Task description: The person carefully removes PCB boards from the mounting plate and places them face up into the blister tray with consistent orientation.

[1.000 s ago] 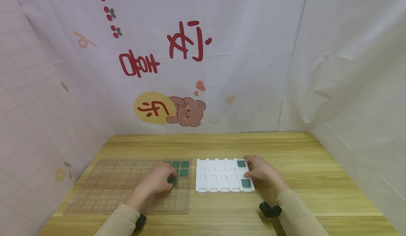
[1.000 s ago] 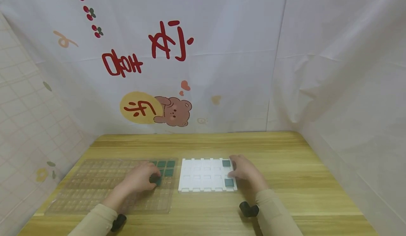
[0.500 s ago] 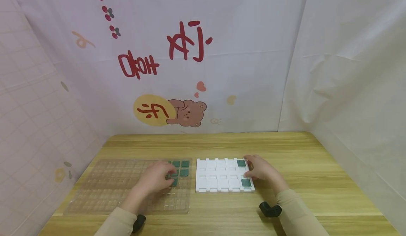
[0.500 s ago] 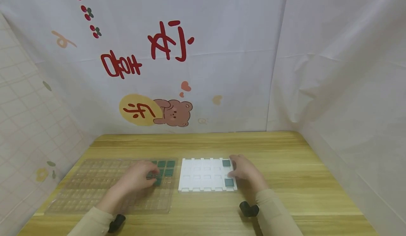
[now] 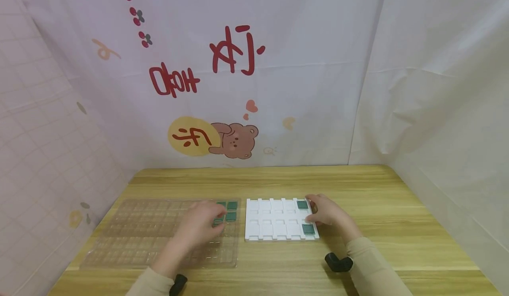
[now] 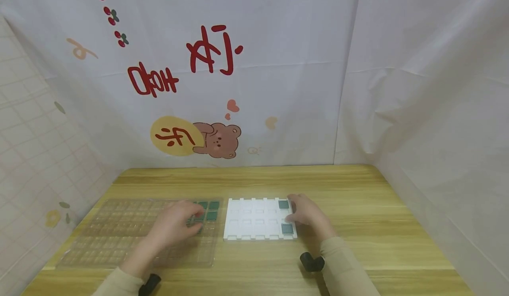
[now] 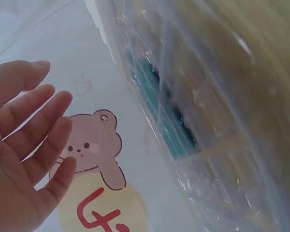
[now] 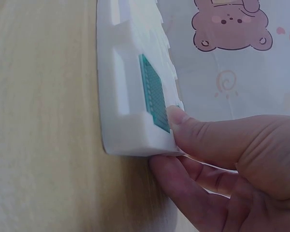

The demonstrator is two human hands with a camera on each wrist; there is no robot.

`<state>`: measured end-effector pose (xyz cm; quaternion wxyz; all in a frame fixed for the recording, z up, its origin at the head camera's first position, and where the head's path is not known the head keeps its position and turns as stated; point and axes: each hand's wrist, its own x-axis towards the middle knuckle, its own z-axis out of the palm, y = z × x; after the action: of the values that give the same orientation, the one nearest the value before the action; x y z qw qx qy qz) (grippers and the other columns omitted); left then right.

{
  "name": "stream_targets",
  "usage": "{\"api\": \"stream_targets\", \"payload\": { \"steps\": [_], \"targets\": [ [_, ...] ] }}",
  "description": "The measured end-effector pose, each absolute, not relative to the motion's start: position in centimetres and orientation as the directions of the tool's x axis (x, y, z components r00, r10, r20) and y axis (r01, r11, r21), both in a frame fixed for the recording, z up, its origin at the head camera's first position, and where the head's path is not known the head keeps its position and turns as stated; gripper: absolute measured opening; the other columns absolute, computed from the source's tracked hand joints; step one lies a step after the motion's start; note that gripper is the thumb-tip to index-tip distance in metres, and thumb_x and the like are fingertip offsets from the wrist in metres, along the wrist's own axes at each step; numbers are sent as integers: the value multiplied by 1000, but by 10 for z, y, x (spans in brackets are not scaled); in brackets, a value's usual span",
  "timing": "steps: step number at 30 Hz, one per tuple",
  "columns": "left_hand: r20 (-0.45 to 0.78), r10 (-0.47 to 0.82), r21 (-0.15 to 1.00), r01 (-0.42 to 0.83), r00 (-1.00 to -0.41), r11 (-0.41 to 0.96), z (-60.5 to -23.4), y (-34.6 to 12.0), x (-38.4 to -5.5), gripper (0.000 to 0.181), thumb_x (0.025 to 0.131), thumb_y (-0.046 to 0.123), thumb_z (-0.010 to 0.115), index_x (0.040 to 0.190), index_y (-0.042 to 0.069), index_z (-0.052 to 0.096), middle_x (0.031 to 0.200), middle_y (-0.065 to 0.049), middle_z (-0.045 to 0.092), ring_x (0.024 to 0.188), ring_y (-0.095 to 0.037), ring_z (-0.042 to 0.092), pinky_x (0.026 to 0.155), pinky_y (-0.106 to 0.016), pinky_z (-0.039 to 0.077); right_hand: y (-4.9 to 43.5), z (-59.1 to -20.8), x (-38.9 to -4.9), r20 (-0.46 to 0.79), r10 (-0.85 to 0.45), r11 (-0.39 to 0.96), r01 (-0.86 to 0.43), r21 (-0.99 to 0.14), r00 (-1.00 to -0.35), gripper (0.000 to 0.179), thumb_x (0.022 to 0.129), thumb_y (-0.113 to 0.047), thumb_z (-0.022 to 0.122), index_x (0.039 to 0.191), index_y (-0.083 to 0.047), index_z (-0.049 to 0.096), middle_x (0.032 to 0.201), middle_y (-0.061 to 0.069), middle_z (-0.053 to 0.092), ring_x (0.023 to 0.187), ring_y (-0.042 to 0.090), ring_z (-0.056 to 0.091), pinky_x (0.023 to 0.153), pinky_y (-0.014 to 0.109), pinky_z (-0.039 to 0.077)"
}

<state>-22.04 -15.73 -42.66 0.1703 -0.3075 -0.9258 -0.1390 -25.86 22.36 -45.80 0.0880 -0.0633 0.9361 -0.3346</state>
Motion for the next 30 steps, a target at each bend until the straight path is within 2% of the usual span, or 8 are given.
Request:
{"api": "stream_targets", "payload": {
  "steps": [8,17,27,30],
  "targets": [
    [477,528,86,636,-702,767,-424,-147,-213,27,73,20,82,98,16,72,88,7,69,87,-15,61,87,-44,46,227,-457,-260,-122,-188,772,-69,-632,-975,72,78,-4,82,140,5,47,119,21,53,90,25,56,62,30,55],
    [597,553,-6,686,-581,727,-419,-137,-207,32,68,18,85,98,16,72,93,3,71,93,-20,64,85,-45,48,230,-457,-264,-121,-198,775,-80,-627,-973,71,78,-4,82,140,5,48,119,21,53,87,24,57,62,30,55],
    [670,574,-53,741,-471,670,-414,-121,-205,34,65,15,84,98,14,72,93,2,71,91,-21,64,78,-41,49,233,-456,-265,-132,-200,776,-75,-626,-971,72,78,-4,82,140,4,47,116,19,53,84,22,57,61,30,55],
    [680,574,-46,755,-456,654,-413,-117,-205,34,66,15,83,98,13,72,94,1,71,91,-20,64,79,-41,49,234,-457,-266,-133,-199,779,-75,-622,-971,72,78,-4,82,141,4,48,117,19,53,86,23,57,62,30,55]
  ]
}}
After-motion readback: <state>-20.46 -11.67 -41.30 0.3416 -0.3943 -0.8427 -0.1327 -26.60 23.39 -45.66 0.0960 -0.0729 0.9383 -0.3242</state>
